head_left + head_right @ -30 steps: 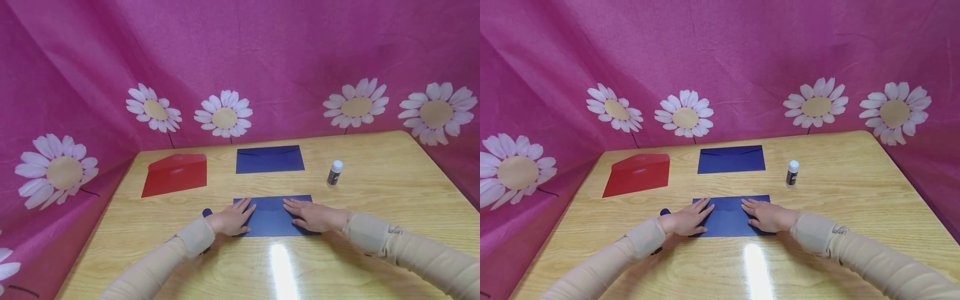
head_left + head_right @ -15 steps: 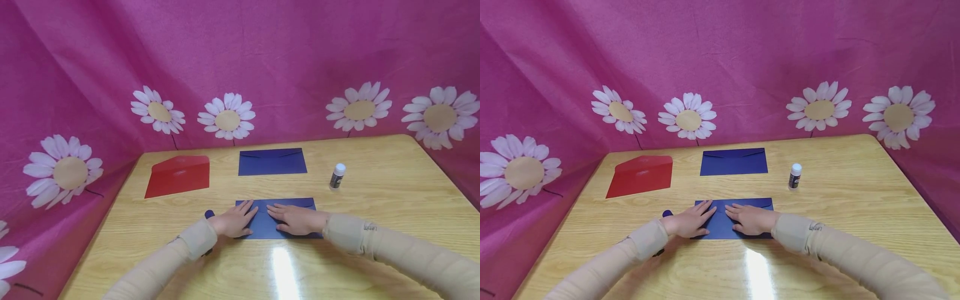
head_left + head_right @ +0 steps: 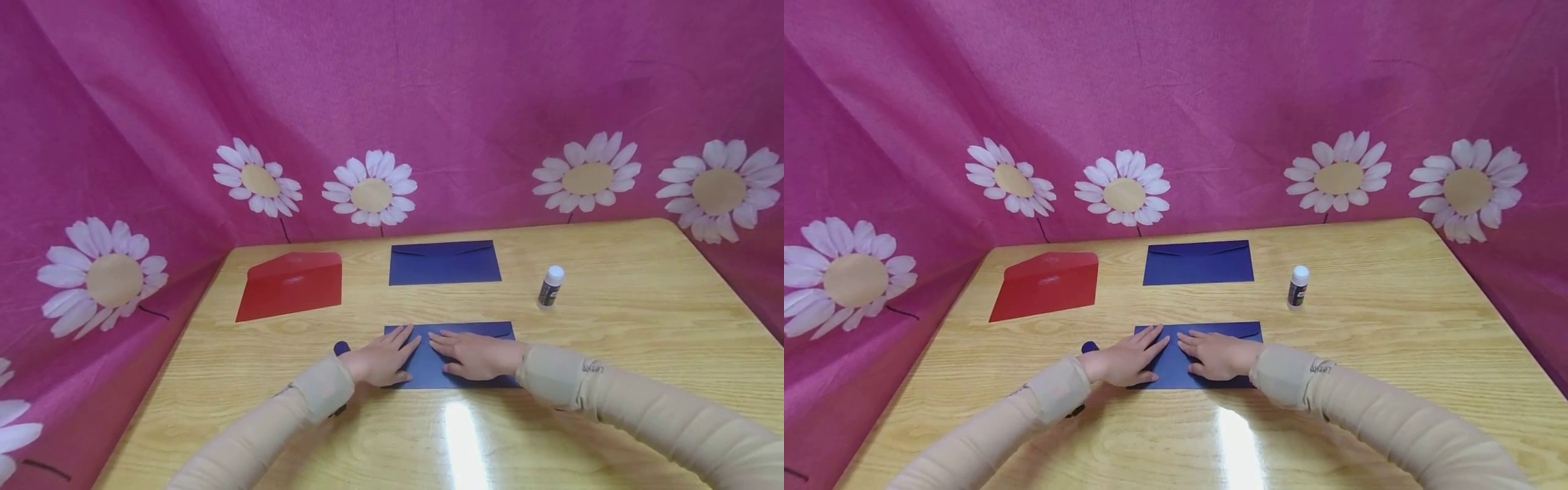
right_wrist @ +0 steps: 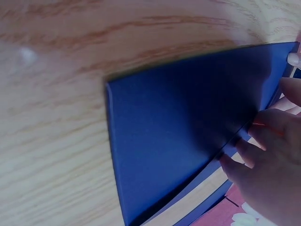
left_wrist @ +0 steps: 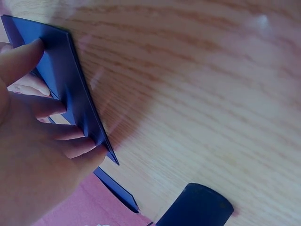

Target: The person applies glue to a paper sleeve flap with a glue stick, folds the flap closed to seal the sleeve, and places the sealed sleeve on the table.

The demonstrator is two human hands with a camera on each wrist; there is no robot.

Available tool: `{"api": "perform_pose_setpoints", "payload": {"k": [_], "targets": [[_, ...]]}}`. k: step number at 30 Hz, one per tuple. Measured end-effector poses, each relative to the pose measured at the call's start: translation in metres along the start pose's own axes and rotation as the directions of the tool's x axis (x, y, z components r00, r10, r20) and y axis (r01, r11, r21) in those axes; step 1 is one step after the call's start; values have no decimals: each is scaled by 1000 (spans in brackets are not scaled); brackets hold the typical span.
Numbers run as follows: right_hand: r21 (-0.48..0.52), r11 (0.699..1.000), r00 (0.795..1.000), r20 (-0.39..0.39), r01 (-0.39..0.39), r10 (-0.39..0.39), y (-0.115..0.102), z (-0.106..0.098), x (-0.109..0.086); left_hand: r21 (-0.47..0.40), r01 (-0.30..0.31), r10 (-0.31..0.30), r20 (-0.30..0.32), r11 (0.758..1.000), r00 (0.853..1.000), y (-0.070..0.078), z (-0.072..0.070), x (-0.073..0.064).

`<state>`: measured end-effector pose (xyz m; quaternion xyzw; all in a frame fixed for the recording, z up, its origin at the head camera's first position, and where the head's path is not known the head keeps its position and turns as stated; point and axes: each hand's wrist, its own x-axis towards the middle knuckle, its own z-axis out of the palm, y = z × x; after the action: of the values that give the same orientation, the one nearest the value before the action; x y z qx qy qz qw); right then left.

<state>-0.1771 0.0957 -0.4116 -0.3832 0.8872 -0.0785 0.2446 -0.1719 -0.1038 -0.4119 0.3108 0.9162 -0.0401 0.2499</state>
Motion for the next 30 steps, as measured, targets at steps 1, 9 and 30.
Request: {"api": "perform_pose_setpoints", "payload": {"k": [1, 9, 30], "targets": [[-2, 1000, 1000, -2, 2, -2, 0, 0, 0, -5, 1, -1, 1, 1000, 1000, 0, 0, 0], [6, 1000, 1000, -22, 18, -18, 1, 1, 1, -16, 0, -1, -26, 1000, 1000, 0, -1, -3], [255, 966, 855, -509, 36, 103, 34, 4, -32, -509, 19, -257, -401, 861, 879, -2, 1, -14]]}}
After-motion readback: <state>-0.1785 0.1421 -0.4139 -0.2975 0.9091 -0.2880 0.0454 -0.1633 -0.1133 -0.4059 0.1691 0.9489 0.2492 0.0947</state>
